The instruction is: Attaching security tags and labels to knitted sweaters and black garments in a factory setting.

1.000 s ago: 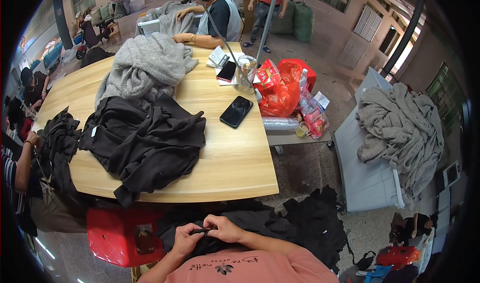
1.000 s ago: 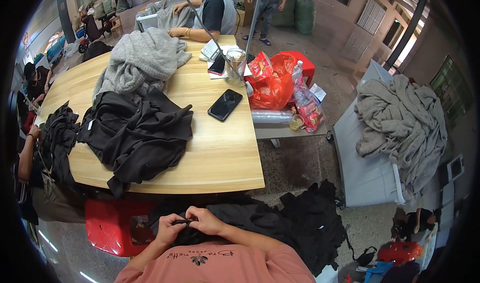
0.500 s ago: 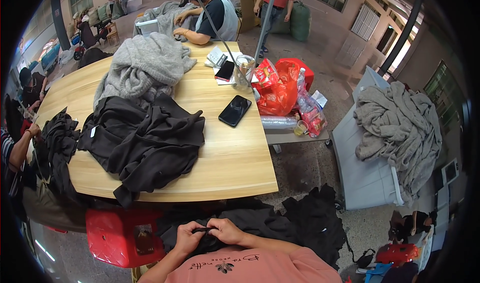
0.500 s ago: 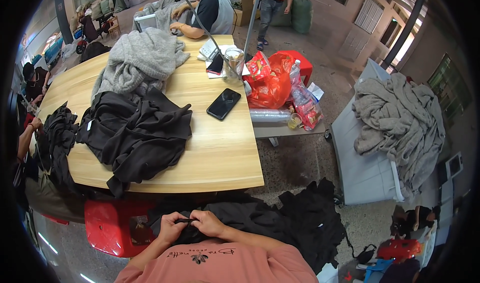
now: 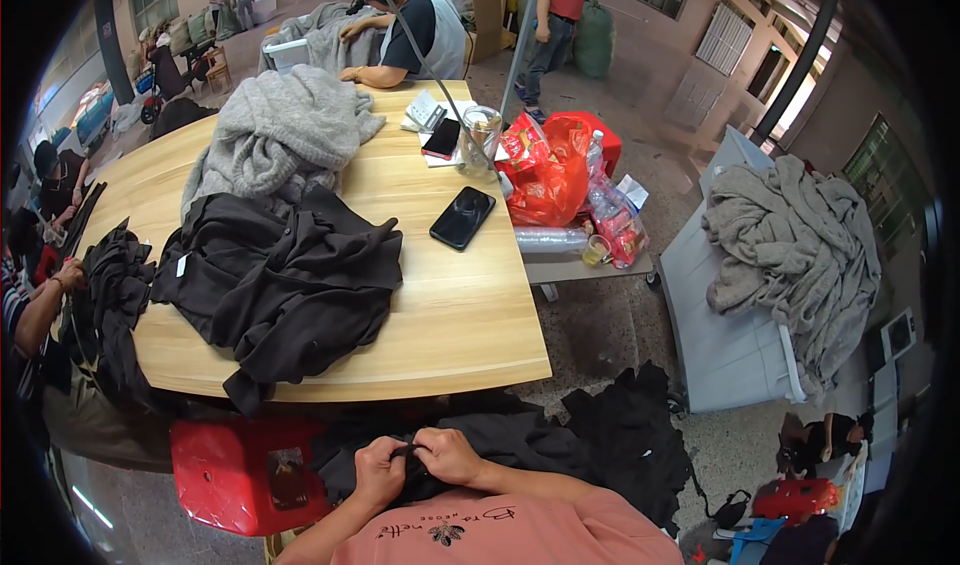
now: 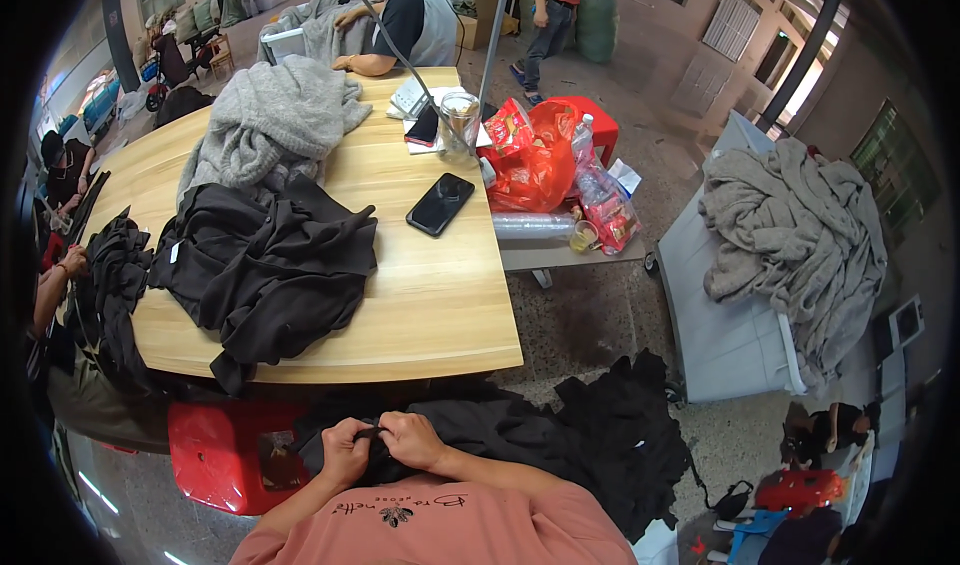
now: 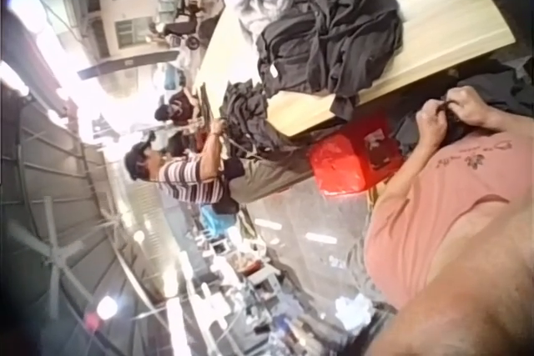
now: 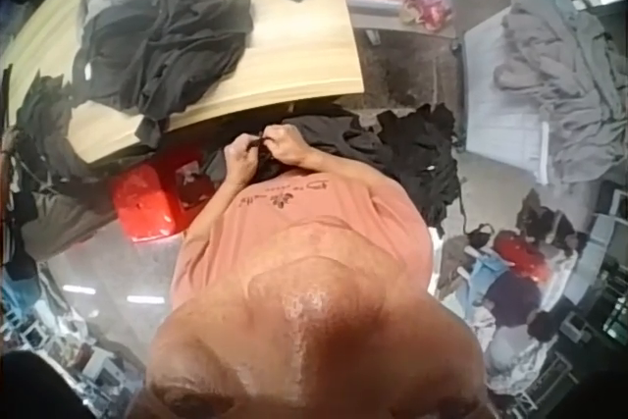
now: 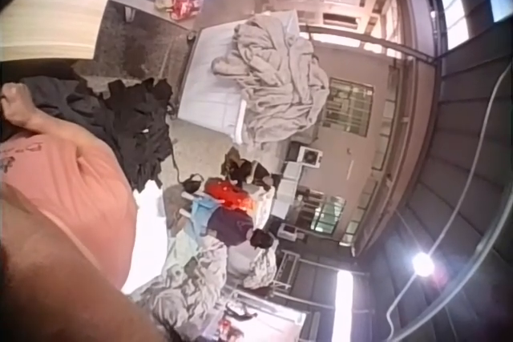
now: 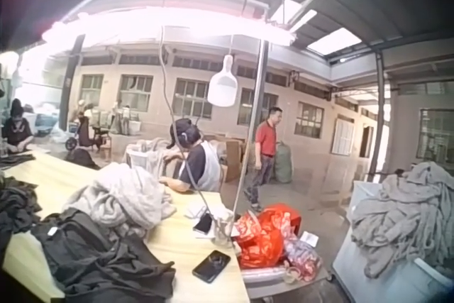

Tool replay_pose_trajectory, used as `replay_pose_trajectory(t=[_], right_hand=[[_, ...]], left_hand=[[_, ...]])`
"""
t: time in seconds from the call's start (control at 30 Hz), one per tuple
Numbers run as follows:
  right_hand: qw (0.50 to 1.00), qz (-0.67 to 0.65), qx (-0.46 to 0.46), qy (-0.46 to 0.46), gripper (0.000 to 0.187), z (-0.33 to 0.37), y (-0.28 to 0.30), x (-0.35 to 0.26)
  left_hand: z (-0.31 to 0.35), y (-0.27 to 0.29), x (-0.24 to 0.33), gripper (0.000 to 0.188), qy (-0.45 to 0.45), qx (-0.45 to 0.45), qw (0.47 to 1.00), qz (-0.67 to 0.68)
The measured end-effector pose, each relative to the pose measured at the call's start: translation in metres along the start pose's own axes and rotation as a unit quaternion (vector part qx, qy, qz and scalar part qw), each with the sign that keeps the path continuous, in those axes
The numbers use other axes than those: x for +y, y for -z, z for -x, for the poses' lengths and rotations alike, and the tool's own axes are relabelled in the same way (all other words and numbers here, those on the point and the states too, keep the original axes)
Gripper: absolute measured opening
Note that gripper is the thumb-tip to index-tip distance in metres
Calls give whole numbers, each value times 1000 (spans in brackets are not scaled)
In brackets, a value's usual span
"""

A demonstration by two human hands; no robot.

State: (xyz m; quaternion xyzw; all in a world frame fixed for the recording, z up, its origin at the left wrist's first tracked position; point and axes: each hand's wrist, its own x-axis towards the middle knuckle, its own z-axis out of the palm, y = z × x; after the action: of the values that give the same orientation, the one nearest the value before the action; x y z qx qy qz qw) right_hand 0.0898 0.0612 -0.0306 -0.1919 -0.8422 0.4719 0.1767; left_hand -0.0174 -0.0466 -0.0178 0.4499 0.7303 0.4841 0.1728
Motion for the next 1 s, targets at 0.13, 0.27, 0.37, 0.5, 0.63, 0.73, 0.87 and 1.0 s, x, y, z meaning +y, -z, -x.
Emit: replay_pose_trajectory(t=[0.13, 0.27, 0.37, 0.5, 0.63, 0.73, 0.87, 1.0], right_hand=[[997, 23, 62, 35, 7, 0, -10, 4], [985, 136, 64, 80, 9, 4, -8, -8], [976, 131, 95, 146, 8, 2, -7, -2], [973, 69, 155, 155, 10, -13, 3, -9], [975, 181, 86, 95, 21, -2, 20, -6], [988, 35, 140, 46, 14, -5, 35, 5], [978, -67, 198, -6, 4, 1, 33, -12], [997, -46, -15, -55, 12, 2, 14, -15]], left_hand=[[7, -3, 1, 7, -47, 27, 998, -38], [12, -5, 5, 5, -11, 53, 999, -2], [8, -9, 0, 8, 91, 57, 991, 84], [-14, -1, 0, 10, 78, 44, 995, 47], [-35, 15, 15, 12, 102, 40, 992, 68], [-36, 22, 7, 11, 139, 16, 982, 130], [-32, 29, -2, 6, 189, 58, 953, 231], [-33, 27, 12, 4, 208, 83, 923, 312]])
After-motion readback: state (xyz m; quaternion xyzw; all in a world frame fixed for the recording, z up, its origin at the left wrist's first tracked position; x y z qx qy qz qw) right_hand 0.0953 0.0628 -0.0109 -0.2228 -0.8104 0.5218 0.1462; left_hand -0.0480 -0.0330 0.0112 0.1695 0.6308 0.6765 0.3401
